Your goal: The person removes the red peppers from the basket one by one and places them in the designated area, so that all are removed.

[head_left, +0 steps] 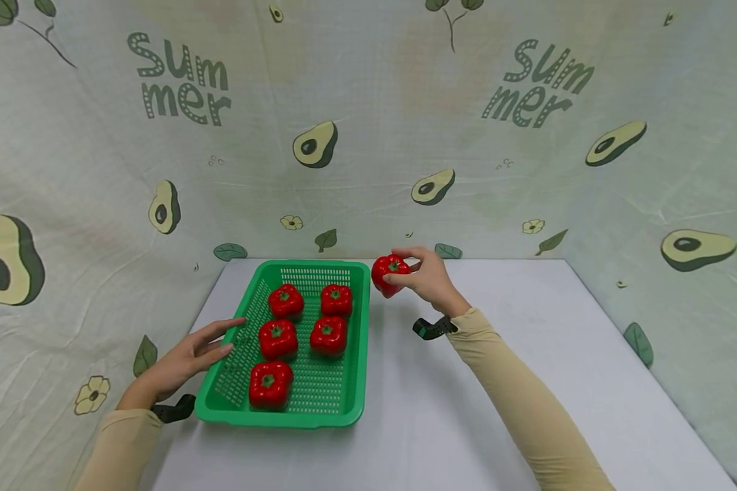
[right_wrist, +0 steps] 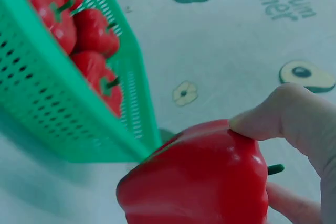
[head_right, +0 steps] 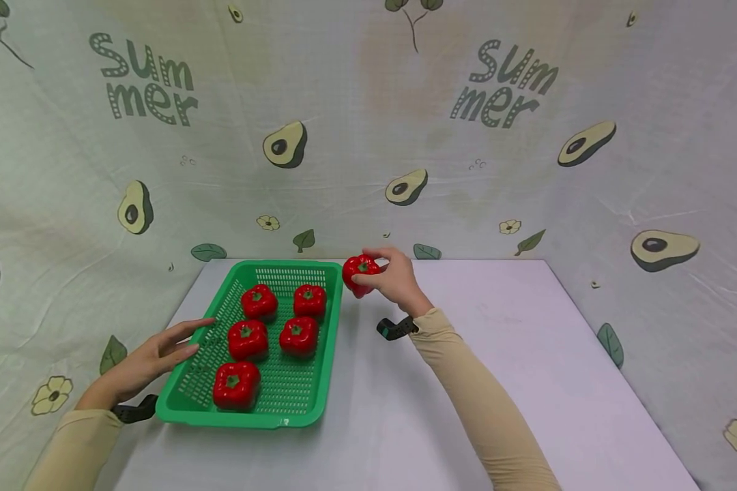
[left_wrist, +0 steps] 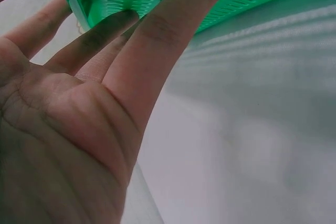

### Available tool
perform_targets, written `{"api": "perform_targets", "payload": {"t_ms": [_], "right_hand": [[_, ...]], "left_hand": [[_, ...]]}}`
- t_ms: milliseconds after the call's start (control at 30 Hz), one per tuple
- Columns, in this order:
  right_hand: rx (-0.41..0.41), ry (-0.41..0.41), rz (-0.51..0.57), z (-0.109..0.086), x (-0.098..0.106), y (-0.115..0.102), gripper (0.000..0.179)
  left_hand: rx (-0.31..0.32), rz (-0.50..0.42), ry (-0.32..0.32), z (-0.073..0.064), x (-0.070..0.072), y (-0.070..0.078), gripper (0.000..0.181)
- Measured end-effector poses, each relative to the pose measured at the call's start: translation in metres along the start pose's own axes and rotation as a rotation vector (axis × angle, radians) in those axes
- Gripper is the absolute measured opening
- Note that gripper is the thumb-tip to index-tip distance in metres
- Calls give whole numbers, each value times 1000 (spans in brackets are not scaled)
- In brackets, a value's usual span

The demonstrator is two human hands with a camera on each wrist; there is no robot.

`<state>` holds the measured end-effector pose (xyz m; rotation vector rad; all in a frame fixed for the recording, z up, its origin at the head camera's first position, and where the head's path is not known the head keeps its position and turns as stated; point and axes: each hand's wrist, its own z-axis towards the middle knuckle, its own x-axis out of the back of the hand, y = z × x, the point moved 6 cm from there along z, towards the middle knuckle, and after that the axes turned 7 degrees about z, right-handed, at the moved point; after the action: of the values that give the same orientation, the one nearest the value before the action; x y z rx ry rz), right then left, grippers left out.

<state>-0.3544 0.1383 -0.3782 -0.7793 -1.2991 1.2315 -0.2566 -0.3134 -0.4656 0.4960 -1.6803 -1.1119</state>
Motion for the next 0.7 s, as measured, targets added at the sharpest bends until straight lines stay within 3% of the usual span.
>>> {"api": "perform_targets", "payload": {"t_ms": [200, 700], "right_hand": [[-50, 49, 28, 4, 1, 25, 58], [-170, 130, -49, 10, 3, 78, 60]], "left_hand": [[-3, 5, -1, 0, 0, -2, 51], [0, 7, -5, 0, -1, -2, 51]]}}
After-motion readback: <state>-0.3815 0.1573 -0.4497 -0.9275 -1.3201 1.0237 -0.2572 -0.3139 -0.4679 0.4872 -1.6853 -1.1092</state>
